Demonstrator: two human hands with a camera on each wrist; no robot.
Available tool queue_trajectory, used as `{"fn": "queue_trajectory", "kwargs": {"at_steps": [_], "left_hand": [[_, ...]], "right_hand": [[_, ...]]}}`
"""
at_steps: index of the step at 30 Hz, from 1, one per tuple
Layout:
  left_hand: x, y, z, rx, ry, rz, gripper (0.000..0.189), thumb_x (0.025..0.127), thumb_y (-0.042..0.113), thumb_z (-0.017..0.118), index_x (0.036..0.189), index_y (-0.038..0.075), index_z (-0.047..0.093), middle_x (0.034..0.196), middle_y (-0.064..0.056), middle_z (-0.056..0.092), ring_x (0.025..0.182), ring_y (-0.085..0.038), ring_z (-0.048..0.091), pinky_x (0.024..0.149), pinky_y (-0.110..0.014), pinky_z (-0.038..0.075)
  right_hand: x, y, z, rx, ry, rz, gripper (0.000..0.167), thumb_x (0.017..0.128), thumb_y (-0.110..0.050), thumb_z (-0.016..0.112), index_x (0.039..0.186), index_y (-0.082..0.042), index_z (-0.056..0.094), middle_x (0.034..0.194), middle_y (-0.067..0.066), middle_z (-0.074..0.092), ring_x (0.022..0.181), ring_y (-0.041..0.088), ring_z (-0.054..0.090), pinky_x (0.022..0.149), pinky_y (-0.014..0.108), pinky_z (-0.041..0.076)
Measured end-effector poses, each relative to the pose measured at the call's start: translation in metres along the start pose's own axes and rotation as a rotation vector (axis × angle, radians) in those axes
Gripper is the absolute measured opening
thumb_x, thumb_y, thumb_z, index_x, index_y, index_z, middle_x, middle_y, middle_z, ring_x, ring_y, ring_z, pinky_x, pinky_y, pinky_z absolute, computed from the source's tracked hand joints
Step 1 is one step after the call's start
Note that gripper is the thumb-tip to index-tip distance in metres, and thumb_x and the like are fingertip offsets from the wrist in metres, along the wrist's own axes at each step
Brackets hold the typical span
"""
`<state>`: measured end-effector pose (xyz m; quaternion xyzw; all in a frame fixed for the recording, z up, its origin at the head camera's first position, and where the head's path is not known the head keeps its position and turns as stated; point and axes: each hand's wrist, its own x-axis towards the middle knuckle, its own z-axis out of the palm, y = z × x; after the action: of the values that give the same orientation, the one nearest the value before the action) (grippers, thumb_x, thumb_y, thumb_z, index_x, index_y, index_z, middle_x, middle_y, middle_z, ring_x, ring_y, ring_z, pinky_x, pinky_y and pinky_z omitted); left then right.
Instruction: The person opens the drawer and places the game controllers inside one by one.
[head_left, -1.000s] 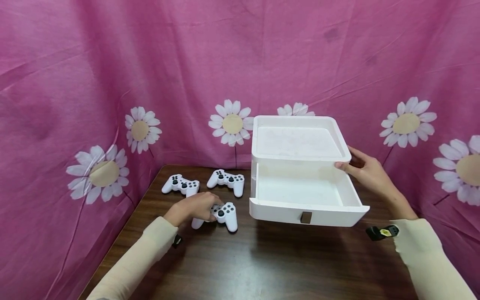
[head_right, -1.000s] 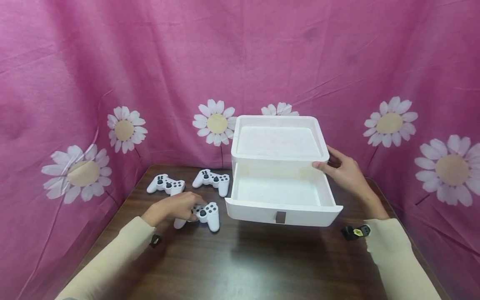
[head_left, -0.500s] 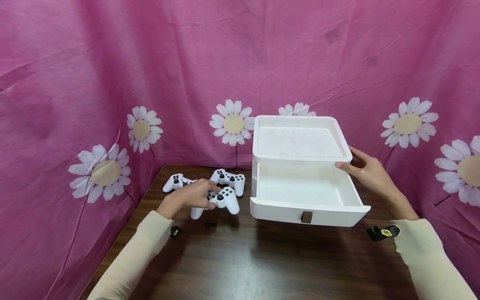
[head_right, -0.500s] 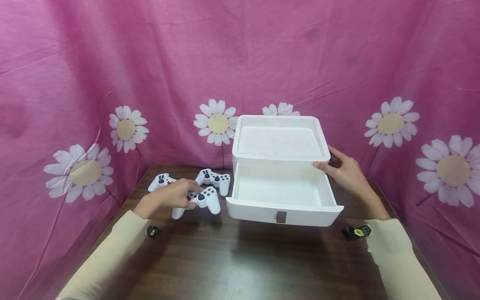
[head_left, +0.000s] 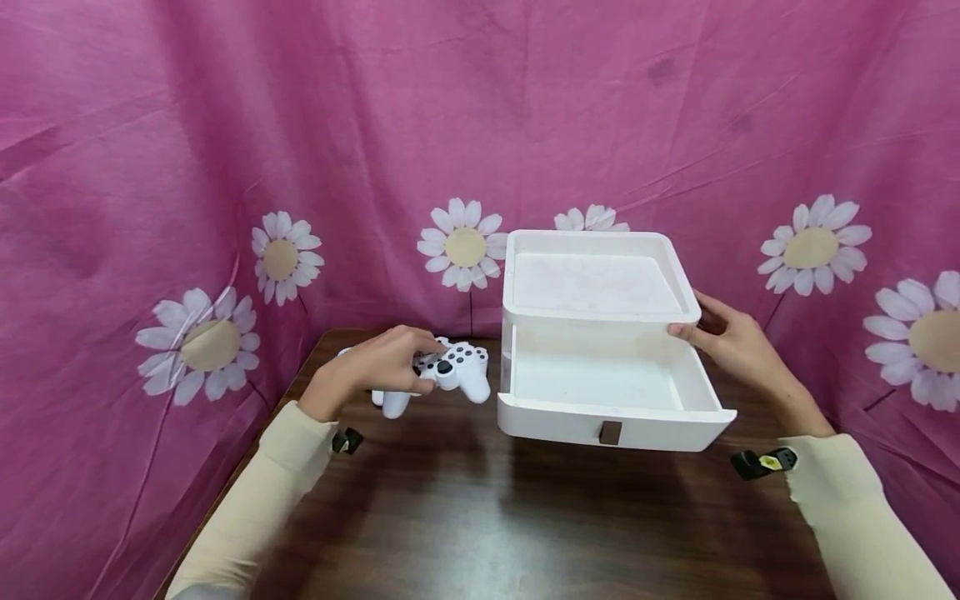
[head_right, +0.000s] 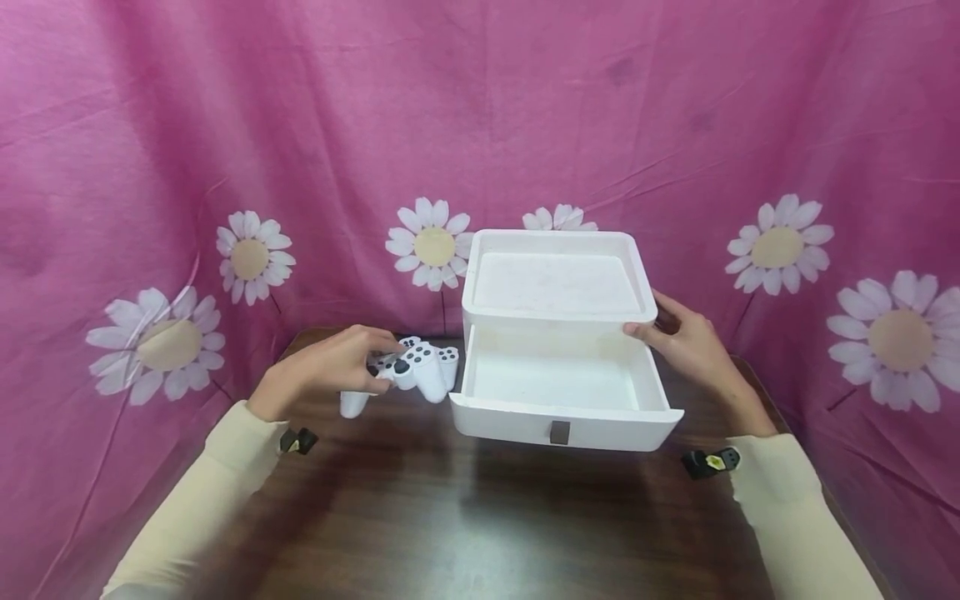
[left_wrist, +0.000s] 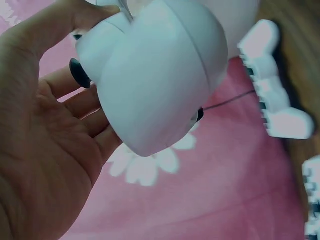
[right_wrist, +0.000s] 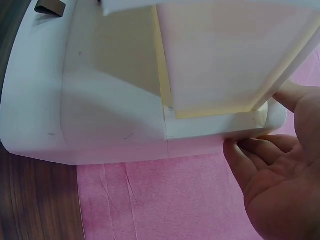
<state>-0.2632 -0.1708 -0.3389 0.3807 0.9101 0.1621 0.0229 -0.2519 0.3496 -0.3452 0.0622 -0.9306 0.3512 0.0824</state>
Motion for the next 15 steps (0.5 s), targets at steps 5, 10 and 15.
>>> {"fn": "queue_trajectory", "kwargs": {"at_steps": [5, 10, 15], "left_hand": [[0.007, 0.014, -0.020, 0.013, 0.017, 0.054, 0.052, 0.083, 0.023, 0.086, 0.129, 0.003, 0.075, 0.105, -0.004, 0.074, 0.083, -0.012, 0.058, 0.074, -0.028, 0.050], [0.015, 0.029, -0.037, 0.012, 0.023, 0.104, 0.050, 0.084, 0.021, 0.084, 0.129, 0.001, 0.075, 0.104, -0.006, 0.074, 0.081, -0.012, 0.057, 0.072, -0.028, 0.050], [0.024, 0.043, -0.051, 0.029, 0.024, 0.128, 0.051, 0.085, 0.023, 0.084, 0.131, 0.002, 0.075, 0.109, -0.006, 0.076, 0.084, -0.014, 0.057, 0.076, -0.031, 0.050]], "right_hand": [[0.002, -0.001, -0.002, -0.003, -0.007, -0.003, 0.090, 0.099, -0.049, 0.073, 0.169, -0.012, 0.029, 0.151, 0.036, 0.054, 0.126, 0.052, 0.063, 0.070, 0.004, 0.044], [0.002, 0.000, -0.002, -0.008, -0.010, -0.005, 0.091, 0.099, -0.048, 0.073, 0.168, -0.009, 0.028, 0.150, 0.036, 0.054, 0.125, 0.050, 0.063, 0.069, 0.005, 0.046], [0.002, 0.001, -0.001, -0.015, -0.014, 0.013, 0.092, 0.099, -0.051, 0.073, 0.168, -0.011, 0.029, 0.153, 0.036, 0.052, 0.126, 0.052, 0.063, 0.069, 0.004, 0.044]]}}
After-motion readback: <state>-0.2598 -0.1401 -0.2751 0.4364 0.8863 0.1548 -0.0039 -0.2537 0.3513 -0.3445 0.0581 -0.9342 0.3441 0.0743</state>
